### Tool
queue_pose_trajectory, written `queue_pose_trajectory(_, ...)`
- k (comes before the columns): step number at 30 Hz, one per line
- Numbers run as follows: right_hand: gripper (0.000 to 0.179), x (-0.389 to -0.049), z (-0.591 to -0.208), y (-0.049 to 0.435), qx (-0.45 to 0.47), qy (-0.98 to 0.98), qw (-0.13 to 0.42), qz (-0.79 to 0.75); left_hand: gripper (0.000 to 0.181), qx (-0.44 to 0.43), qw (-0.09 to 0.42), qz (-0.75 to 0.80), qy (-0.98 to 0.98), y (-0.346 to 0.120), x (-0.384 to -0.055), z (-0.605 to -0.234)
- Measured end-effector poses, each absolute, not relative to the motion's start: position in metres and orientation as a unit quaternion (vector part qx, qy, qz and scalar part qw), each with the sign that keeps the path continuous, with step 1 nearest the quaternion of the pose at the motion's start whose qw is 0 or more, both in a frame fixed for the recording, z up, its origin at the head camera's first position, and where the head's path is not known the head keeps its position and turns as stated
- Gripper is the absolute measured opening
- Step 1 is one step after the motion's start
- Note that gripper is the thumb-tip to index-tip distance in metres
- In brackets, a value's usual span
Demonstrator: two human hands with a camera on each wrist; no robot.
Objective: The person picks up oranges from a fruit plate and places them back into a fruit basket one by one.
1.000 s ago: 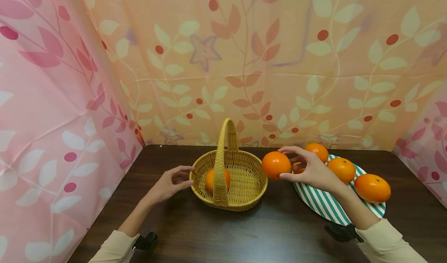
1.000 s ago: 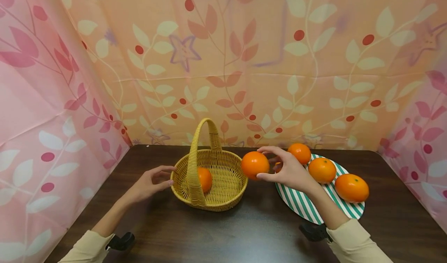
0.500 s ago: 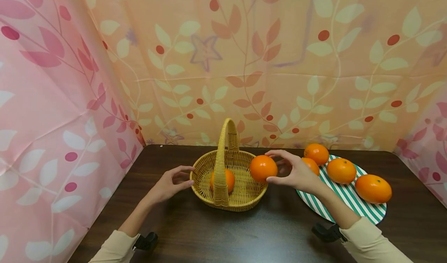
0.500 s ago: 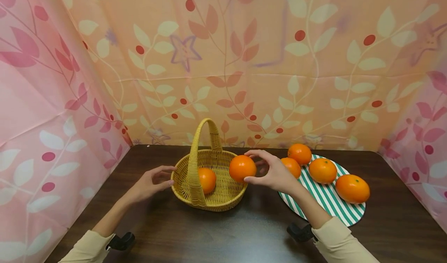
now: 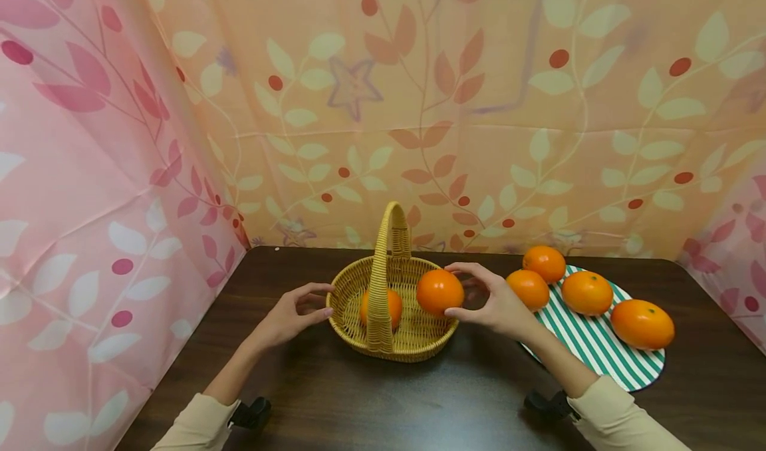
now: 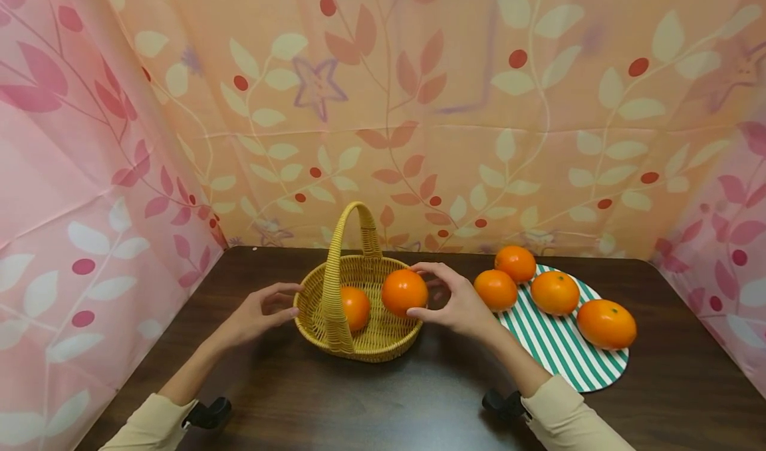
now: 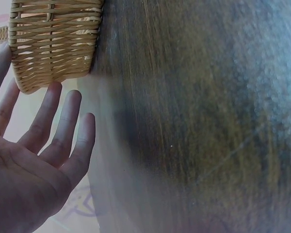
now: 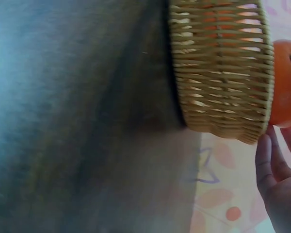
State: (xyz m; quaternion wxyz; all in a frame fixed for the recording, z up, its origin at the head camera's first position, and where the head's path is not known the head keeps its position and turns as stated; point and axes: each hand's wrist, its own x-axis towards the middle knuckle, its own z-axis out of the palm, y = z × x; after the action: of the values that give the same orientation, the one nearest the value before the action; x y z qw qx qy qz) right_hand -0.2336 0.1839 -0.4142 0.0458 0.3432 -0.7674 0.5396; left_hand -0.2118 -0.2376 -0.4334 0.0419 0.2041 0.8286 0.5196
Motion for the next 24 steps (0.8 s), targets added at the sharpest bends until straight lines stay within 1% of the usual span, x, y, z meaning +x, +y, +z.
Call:
queue_pose_trajectory(8, 0.070, -0.231, -0.425, 0.179, 0.360, -0.769, 0.070, 0.523, 0.045, 0.206, 0.039, 0.516, 0.830, -0.238, -0.212, -0.434)
queue_pose_trajectory(18, 0.068, -0.231, -0.427, 0.179, 0.370, -0.769, 0.069, 0.517, 0.045, 0.202, 0.039, 0.513, 0.833, -0.238, -0.211, -0.433)
queue_pose_trajectory(21, 0.063, -0.230, -0.427, 0.180, 0.372, -0.764, 0.075, 0.521, 0.044, 0.201, 0.038, 0.511, 0.835, -0.237, -0.211, -0.433)
queue_pose_trajectory(24, 0.051, -0.228, -0.425, 0.183, 0.371, -0.760, 0.094, 0.525, 0.044, 0.201, 0.037, 0.509, 0.836, -0.237, -0.211, -0.433)
